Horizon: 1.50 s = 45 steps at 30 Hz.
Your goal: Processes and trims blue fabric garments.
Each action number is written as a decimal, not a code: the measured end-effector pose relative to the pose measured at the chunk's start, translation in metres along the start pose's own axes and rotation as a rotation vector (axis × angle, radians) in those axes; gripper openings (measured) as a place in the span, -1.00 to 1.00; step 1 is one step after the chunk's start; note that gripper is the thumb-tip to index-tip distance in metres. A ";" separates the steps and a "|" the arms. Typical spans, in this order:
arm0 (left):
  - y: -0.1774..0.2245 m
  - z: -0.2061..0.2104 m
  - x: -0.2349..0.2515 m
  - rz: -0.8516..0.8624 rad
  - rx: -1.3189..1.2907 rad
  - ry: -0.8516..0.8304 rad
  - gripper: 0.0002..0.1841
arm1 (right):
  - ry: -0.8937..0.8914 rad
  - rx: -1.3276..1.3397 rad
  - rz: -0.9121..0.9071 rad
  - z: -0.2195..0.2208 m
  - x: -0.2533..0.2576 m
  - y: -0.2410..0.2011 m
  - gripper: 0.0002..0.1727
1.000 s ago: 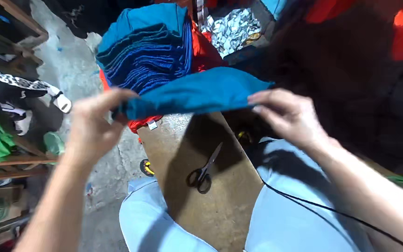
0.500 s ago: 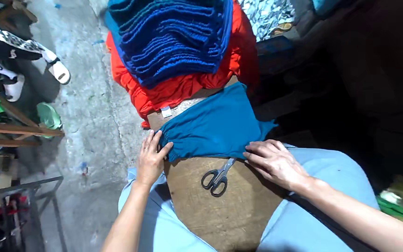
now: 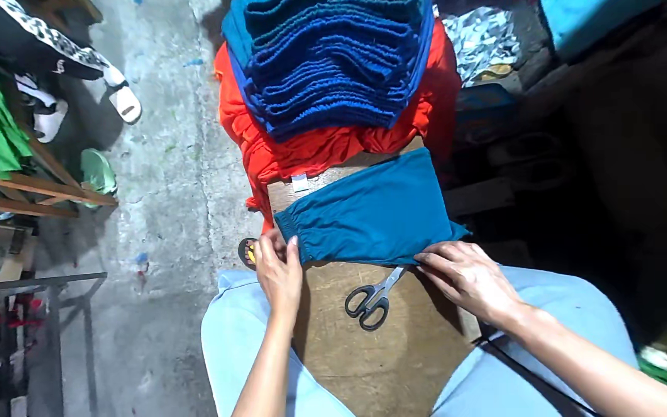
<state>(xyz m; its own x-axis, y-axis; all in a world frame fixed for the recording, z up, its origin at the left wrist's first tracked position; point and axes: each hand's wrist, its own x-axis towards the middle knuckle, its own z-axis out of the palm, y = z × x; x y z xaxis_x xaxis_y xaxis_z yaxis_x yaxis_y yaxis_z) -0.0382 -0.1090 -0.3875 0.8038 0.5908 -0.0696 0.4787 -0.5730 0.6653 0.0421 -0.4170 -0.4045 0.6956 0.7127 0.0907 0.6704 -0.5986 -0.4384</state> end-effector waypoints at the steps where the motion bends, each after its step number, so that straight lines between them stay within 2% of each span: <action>1: 0.005 -0.001 -0.018 0.059 0.017 -0.100 -0.59 | -0.007 0.011 0.011 -0.001 0.002 0.000 -0.65; 4: 0.022 0.018 -0.078 0.268 0.132 -0.408 -0.49 | -0.013 0.023 0.010 -0.003 0.006 0.002 -0.68; 7: 0.030 0.043 -0.116 0.482 0.227 -0.429 -0.52 | -0.017 0.015 -0.009 -0.004 0.008 -0.003 -0.73; 10: 0.031 0.035 -0.132 0.504 0.297 -0.526 -0.57 | -0.025 -0.004 -0.053 -0.005 0.004 -0.007 -0.75; 14: 0.010 0.006 -0.149 0.578 0.295 -0.686 -0.59 | -0.040 -0.015 -0.086 0.001 -0.005 -0.010 -0.75; 16: 0.005 -0.004 -0.139 0.507 0.215 -0.698 -0.60 | -0.046 -0.012 -0.068 0.004 -0.010 -0.011 -0.75; 20: 0.008 -0.019 -0.052 0.040 0.055 -0.411 -0.55 | -0.025 -0.031 -0.034 0.013 -0.021 -0.016 -0.71; 22: 0.005 -0.017 -0.003 -0.069 -0.008 -0.189 -0.54 | -0.004 -0.061 0.004 0.018 -0.026 -0.023 -0.67; 24: 0.008 -0.008 0.033 -0.166 -0.021 -0.092 -0.52 | 0.027 -0.093 0.054 0.022 -0.031 -0.030 -0.64; 28: 0.018 0.008 0.054 -0.193 0.102 -0.176 -0.52 | 0.116 -0.165 0.142 0.034 -0.041 -0.038 -0.60; 31: 0.019 0.011 0.049 -0.175 0.154 -0.148 -0.54 | 0.150 -0.215 0.205 0.040 -0.048 -0.042 -0.59; 33: 0.019 0.013 0.044 -0.152 0.153 -0.106 -0.48 | 0.159 -0.228 0.251 0.046 -0.053 -0.046 -0.58; 36: 0.022 0.012 0.043 -0.166 0.186 -0.112 -0.44 | 0.116 -0.203 0.314 0.049 -0.057 -0.059 -0.52; 40: 0.030 0.008 0.052 -0.226 0.199 -0.202 -0.54 | -0.004 -0.078 0.433 0.034 -0.048 -0.078 -0.44; 45: 0.019 -0.003 0.059 -0.297 -0.058 -0.178 -0.62 | -0.132 0.060 0.493 0.022 -0.041 -0.082 -0.39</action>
<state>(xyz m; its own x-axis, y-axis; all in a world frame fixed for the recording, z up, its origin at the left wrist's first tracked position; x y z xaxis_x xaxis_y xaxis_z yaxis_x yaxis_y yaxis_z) 0.0171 -0.0833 -0.3764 0.6839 0.6156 -0.3914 0.6840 -0.3547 0.6374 -0.0473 -0.3889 -0.3923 0.8842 0.3934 -0.2519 0.2524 -0.8561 -0.4511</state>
